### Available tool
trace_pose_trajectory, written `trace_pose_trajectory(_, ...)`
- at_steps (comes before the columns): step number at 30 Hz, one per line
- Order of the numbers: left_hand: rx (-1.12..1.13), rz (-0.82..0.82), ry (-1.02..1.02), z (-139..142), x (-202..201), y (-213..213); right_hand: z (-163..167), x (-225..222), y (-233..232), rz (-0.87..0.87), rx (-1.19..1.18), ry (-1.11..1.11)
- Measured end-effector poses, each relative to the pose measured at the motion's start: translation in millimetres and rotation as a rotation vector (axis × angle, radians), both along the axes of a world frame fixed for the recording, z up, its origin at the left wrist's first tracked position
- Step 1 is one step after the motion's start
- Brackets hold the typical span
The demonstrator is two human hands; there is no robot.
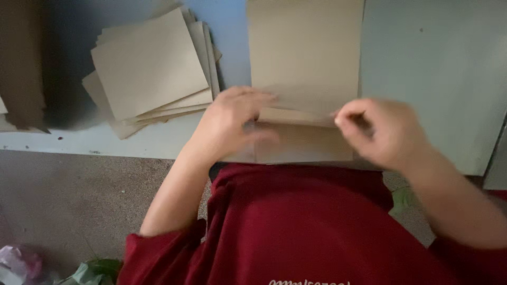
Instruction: The person takes a stack of brown paper sheets, taps and aligns the edges, then folds sheets in half one at a time on the workbench, pressing the crease flat and placing each folded sheet onto a growing pile on the left side of the table.
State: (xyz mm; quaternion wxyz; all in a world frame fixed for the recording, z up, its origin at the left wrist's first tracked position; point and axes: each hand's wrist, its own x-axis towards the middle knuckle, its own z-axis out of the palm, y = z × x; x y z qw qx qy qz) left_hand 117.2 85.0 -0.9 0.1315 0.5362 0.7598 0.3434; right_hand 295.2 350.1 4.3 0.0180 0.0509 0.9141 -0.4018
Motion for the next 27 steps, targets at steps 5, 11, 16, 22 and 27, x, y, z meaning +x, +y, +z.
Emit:
trace_pose_trajectory(5,-0.252,0.425,-0.079,-13,-3,23,2,-30,40,-0.082,-0.201,-0.024)
trace_pose_trajectory(11,-0.204,0.56,-0.05,-13,-15,47,-27,-51,39,-0.381,-0.206,-0.025)
trace_pose_trajectory(16,-0.087,0.537,0.16,-28,-18,49,-40,-59,24,-0.334,-0.025,0.104)
trace_pose_trajectory(22,-0.178,0.516,0.121,-32,-18,41,-39,-60,14,-0.316,0.043,0.041)
trace_pose_trajectory(27,-0.411,0.474,0.274,-15,-10,44,-26,-61,-21,0.047,0.687,0.437)
